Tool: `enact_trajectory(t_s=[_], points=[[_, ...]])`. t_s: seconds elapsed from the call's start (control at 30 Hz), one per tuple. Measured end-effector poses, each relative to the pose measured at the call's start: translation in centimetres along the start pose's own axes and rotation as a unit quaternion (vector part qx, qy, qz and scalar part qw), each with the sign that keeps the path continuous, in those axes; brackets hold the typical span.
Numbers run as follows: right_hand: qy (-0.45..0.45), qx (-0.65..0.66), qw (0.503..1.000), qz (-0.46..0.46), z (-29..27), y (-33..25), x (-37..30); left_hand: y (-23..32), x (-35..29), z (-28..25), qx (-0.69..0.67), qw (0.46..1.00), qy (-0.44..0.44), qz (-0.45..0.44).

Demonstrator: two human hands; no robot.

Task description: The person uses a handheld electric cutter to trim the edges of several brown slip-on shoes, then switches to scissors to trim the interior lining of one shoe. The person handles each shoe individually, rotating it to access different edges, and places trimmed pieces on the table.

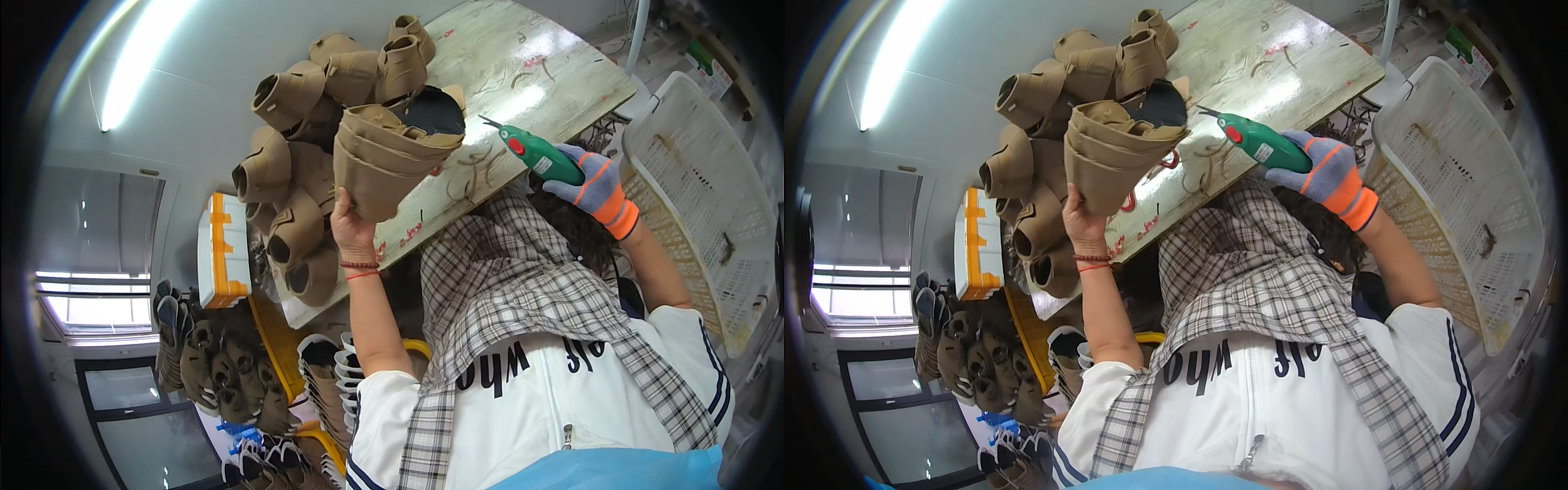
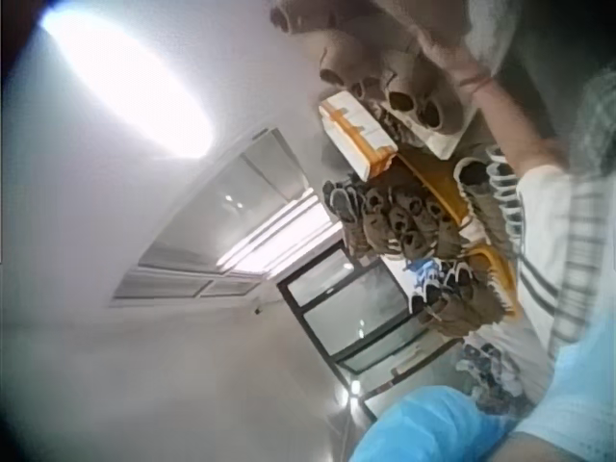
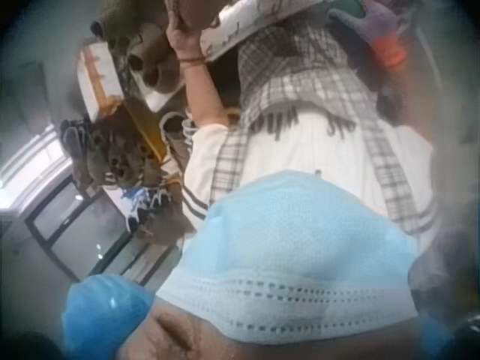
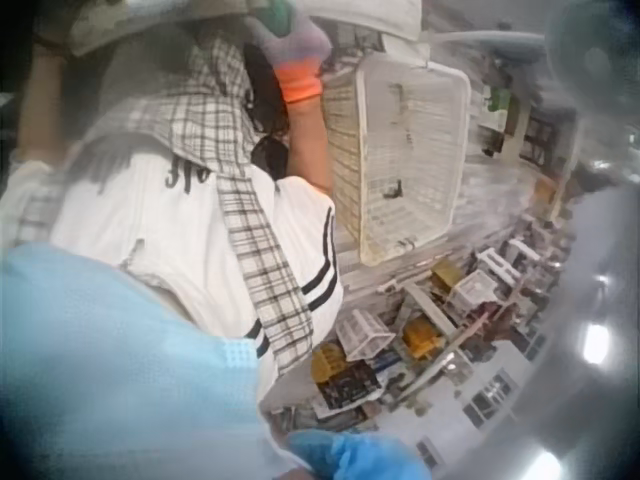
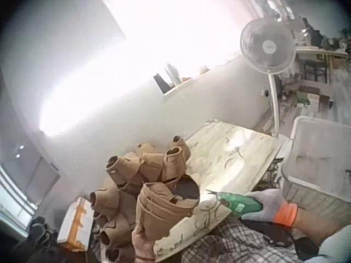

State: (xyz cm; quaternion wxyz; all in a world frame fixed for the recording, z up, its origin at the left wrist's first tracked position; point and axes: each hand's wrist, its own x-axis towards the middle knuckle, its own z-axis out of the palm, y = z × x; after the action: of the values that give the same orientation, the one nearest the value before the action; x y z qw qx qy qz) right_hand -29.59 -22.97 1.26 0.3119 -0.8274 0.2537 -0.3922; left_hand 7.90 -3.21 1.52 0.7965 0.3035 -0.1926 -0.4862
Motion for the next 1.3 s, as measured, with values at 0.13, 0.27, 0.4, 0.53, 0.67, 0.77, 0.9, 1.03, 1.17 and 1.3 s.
enact_trajectory(t_s=[0.13,0.27,0.4,0.53,0.67,0.77,0.9,1.03,1.17,1.3], points=[[-0.026,-0.076,0.991,-0.108,0.1,-0.7,0.3,2.0,-1.4,-0.8,-0.089,0.995,-0.031,0.009],[0.005,-0.116,0.977,-0.179,0.1,-2.0,0.6,2.9,-2.0,0.2,-0.085,0.996,0.025,0.014],[0.015,-0.116,0.969,-0.219,0.4,-2.2,1.1,2.8,-1.7,0.2,-0.091,0.996,0.027,-0.002],[-0.001,-0.126,0.967,-0.220,0.2,-2.3,1.0,2.5,-1.6,0.5,-0.101,0.995,0.017,-0.011],[-0.029,-0.140,0.968,-0.208,0.1,-2.8,0.8,2.0,-1.4,0.4,-0.107,0.994,-0.003,-0.017],[-0.035,-0.115,0.972,-0.201,0.3,-3.0,0.8,1.2,-1.6,1.2,-0.123,0.992,-0.022,-0.022],[-0.085,-0.013,0.987,-0.138,0.7,-3.5,1.0,0.2,-2.2,1.7,-0.115,0.993,-0.024,-0.003],[-0.089,0.034,0.989,-0.109,1.8,-3.1,0.5,-0.8,-3.0,2.2,-0.071,0.997,-0.017,0.027],[-0.112,0.154,0.982,-0.020,2.8,-3.0,0.1,-1.7,-3.2,2.5,-0.020,0.998,-0.038,0.052],[-0.118,0.254,0.958,0.064,3.8,-2.7,0.2,-2.8,-3.5,3.1,0.026,0.992,-0.072,0.097]])
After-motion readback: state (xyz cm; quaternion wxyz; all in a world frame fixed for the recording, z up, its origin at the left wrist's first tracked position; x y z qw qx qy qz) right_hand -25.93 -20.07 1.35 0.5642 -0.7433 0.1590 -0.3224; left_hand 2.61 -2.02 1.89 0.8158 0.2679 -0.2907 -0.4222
